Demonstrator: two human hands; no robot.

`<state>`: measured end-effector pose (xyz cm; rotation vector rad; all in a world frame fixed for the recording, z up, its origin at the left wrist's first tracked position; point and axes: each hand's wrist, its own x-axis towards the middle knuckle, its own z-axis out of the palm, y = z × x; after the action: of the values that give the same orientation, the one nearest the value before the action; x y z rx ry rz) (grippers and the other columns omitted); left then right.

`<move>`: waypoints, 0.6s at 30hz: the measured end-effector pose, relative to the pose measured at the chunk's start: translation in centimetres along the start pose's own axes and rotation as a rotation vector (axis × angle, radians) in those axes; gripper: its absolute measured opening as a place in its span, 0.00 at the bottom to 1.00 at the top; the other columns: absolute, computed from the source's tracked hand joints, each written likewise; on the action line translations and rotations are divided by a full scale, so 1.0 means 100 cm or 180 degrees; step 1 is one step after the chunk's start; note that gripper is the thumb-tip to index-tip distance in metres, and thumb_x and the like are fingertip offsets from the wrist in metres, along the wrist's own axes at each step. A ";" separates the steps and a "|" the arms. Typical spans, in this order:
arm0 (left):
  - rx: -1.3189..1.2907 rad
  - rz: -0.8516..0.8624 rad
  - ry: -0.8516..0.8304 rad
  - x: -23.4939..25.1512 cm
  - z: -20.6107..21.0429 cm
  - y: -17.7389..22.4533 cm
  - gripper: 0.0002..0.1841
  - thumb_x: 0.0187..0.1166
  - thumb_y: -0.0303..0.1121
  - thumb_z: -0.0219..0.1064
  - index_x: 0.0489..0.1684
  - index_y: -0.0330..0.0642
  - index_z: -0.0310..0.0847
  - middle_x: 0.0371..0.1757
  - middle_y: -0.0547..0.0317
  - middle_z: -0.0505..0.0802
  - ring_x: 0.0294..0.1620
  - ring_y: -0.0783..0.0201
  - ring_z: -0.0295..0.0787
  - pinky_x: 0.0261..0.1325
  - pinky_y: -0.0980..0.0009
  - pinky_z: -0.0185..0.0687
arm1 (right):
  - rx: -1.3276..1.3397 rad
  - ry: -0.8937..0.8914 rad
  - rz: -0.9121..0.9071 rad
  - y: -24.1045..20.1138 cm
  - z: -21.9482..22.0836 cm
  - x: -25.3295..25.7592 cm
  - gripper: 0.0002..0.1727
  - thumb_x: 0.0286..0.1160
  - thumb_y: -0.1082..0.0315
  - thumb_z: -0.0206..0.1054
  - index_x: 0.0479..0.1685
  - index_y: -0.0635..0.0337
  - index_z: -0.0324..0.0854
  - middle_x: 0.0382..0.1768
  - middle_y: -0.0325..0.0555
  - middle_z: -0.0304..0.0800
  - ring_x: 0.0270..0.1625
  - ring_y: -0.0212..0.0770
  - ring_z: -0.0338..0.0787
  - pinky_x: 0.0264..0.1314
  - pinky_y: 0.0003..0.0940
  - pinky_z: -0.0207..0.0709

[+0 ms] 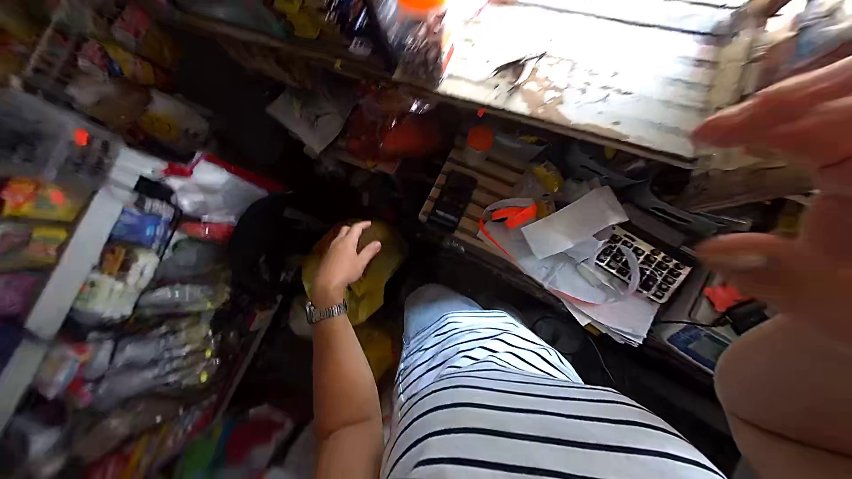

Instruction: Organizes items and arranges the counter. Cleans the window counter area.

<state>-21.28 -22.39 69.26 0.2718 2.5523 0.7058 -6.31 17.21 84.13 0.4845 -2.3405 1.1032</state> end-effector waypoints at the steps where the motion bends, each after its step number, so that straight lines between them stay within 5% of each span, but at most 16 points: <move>1: -0.0004 -0.0069 0.0090 -0.009 0.000 -0.015 0.28 0.85 0.44 0.67 0.81 0.42 0.74 0.75 0.33 0.80 0.67 0.33 0.83 0.67 0.33 0.77 | 0.0077 -0.0348 -0.0069 0.004 0.018 0.006 0.27 0.73 0.51 0.72 0.71 0.48 0.80 0.71 0.39 0.82 0.75 0.42 0.80 0.75 0.41 0.78; 4: -0.0060 -0.0826 0.0100 -0.030 -0.001 -0.058 0.28 0.86 0.43 0.66 0.81 0.39 0.72 0.77 0.28 0.77 0.71 0.29 0.80 0.70 0.29 0.72 | 0.0550 -0.1304 0.0169 0.019 0.080 0.000 0.18 0.75 0.57 0.69 0.62 0.50 0.84 0.63 0.35 0.84 0.69 0.28 0.81 0.70 0.27 0.80; 7: -0.0001 -0.1513 0.0072 -0.047 0.027 -0.104 0.27 0.85 0.42 0.66 0.76 0.31 0.75 0.75 0.21 0.77 0.74 0.23 0.75 0.72 0.25 0.68 | 0.0982 -0.2285 0.0734 0.042 0.151 -0.036 0.19 0.76 0.59 0.69 0.62 0.57 0.84 0.62 0.44 0.87 0.64 0.36 0.87 0.67 0.39 0.85; 9: -0.0011 -0.1752 -0.0420 -0.047 0.045 -0.116 0.27 0.84 0.42 0.68 0.74 0.30 0.77 0.74 0.21 0.78 0.75 0.25 0.75 0.74 0.28 0.69 | 0.1161 -0.2816 0.1097 0.050 0.195 -0.058 0.19 0.79 0.62 0.69 0.65 0.59 0.84 0.62 0.52 0.87 0.63 0.45 0.89 0.68 0.47 0.83; 12: -0.0211 -0.1451 -0.1148 -0.024 0.065 -0.122 0.27 0.86 0.44 0.65 0.77 0.35 0.76 0.76 0.31 0.80 0.80 0.35 0.75 0.81 0.36 0.66 | 0.1286 -0.2957 0.1395 0.045 0.249 -0.080 0.18 0.78 0.65 0.69 0.64 0.61 0.84 0.60 0.56 0.87 0.60 0.49 0.89 0.66 0.48 0.83; 18: -0.0482 -0.0565 -0.1311 0.083 0.106 -0.125 0.28 0.86 0.46 0.65 0.79 0.37 0.76 0.79 0.36 0.79 0.82 0.41 0.74 0.84 0.43 0.66 | 0.1314 -0.2485 0.2110 0.039 0.302 -0.095 0.18 0.78 0.63 0.67 0.62 0.60 0.85 0.57 0.51 0.88 0.58 0.41 0.89 0.64 0.37 0.85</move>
<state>-24.07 -25.86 51.42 0.1217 2.0916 0.6900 -9.34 -3.25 59.86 0.3075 -3.0670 2.0153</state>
